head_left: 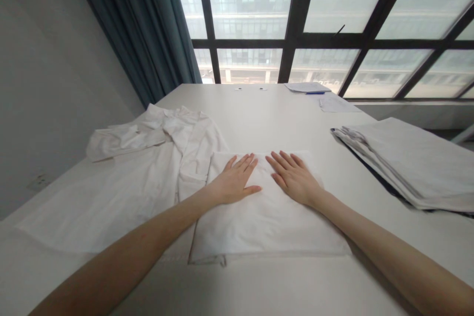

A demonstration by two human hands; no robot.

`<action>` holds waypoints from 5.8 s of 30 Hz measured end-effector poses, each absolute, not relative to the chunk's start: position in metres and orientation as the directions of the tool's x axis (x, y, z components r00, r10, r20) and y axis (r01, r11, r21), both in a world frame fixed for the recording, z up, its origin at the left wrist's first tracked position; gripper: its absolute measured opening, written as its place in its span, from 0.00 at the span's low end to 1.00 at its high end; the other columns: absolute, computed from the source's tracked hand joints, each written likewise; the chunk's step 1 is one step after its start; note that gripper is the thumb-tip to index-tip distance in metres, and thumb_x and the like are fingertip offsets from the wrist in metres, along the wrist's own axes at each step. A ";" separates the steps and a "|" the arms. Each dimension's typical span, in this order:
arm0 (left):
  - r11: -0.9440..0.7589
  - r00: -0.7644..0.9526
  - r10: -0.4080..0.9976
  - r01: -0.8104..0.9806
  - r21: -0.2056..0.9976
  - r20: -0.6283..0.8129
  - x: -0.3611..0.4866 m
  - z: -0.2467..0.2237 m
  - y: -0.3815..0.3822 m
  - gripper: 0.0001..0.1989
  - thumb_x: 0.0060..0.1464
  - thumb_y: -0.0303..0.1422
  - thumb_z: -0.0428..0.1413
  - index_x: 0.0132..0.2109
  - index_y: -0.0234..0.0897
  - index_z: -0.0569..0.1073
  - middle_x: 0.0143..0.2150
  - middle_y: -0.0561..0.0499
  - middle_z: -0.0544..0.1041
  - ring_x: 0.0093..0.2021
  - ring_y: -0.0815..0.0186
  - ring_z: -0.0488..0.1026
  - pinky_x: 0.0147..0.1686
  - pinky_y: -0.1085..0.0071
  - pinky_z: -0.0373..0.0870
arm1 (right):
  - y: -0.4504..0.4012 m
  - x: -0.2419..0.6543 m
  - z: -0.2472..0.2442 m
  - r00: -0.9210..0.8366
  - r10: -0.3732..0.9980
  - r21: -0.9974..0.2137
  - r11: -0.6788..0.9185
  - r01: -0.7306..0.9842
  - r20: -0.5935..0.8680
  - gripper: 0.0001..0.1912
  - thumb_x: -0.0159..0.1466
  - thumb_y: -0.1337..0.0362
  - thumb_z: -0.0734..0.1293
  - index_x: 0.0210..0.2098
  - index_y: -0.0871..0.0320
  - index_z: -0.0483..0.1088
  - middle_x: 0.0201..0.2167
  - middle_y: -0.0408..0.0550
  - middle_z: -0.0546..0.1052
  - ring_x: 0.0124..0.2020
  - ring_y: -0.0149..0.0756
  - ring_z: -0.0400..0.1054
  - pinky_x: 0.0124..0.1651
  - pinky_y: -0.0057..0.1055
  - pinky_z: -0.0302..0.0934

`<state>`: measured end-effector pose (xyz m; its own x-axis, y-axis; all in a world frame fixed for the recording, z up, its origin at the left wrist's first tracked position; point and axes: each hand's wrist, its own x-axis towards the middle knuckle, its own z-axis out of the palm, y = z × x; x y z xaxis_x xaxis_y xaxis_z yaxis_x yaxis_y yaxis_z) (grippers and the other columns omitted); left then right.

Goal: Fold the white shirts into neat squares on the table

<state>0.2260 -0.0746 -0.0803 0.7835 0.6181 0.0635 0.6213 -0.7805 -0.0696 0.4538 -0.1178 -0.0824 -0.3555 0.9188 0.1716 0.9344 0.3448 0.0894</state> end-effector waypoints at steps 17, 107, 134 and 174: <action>-0.564 0.576 0.812 0.816 -0.126 0.095 0.156 -0.086 -0.070 0.39 0.64 0.53 0.35 0.69 0.25 0.50 0.70 0.35 0.50 0.69 0.50 0.50 0.64 0.52 0.49 | -0.135 0.482 -0.089 -0.243 0.950 0.101 0.227 0.969 0.197 0.33 0.70 0.49 0.49 0.68 0.60 0.52 0.69 0.55 0.54 0.69 0.47 0.46 0.65 0.52 0.44; -0.860 0.970 0.201 0.107 0.499 0.139 0.196 -0.067 -0.153 0.21 0.59 0.32 0.52 0.59 0.43 0.66 0.63 0.50 0.68 0.66 0.62 0.59 0.67 0.60 0.45 | -0.150 0.482 -0.078 -0.496 0.788 -0.295 0.603 0.741 0.365 0.18 0.67 0.69 0.59 0.55 0.55 0.68 0.58 0.52 0.71 0.62 0.43 0.60 0.60 0.47 0.58; -0.844 0.918 0.262 0.069 0.532 0.297 0.199 -0.073 -0.153 0.15 0.57 0.25 0.52 0.51 0.40 0.73 0.51 0.51 0.79 0.57 0.67 0.72 0.64 0.66 0.55 | -0.150 0.482 -0.078 -0.490 0.792 -0.301 0.598 0.743 0.365 0.19 0.66 0.68 0.60 0.56 0.53 0.68 0.58 0.50 0.71 0.62 0.43 0.60 0.61 0.47 0.58; -0.672 0.864 0.486 0.467 0.574 -0.133 0.184 -0.023 -0.156 0.12 0.52 0.29 0.58 0.45 0.39 0.67 0.43 0.52 0.71 0.43 0.64 0.69 0.44 0.69 0.66 | -0.179 0.456 -0.022 -0.701 0.700 -0.523 0.550 0.651 -0.137 0.13 0.55 0.75 0.67 0.37 0.54 0.68 0.38 0.46 0.73 0.43 0.40 0.65 0.44 0.33 0.60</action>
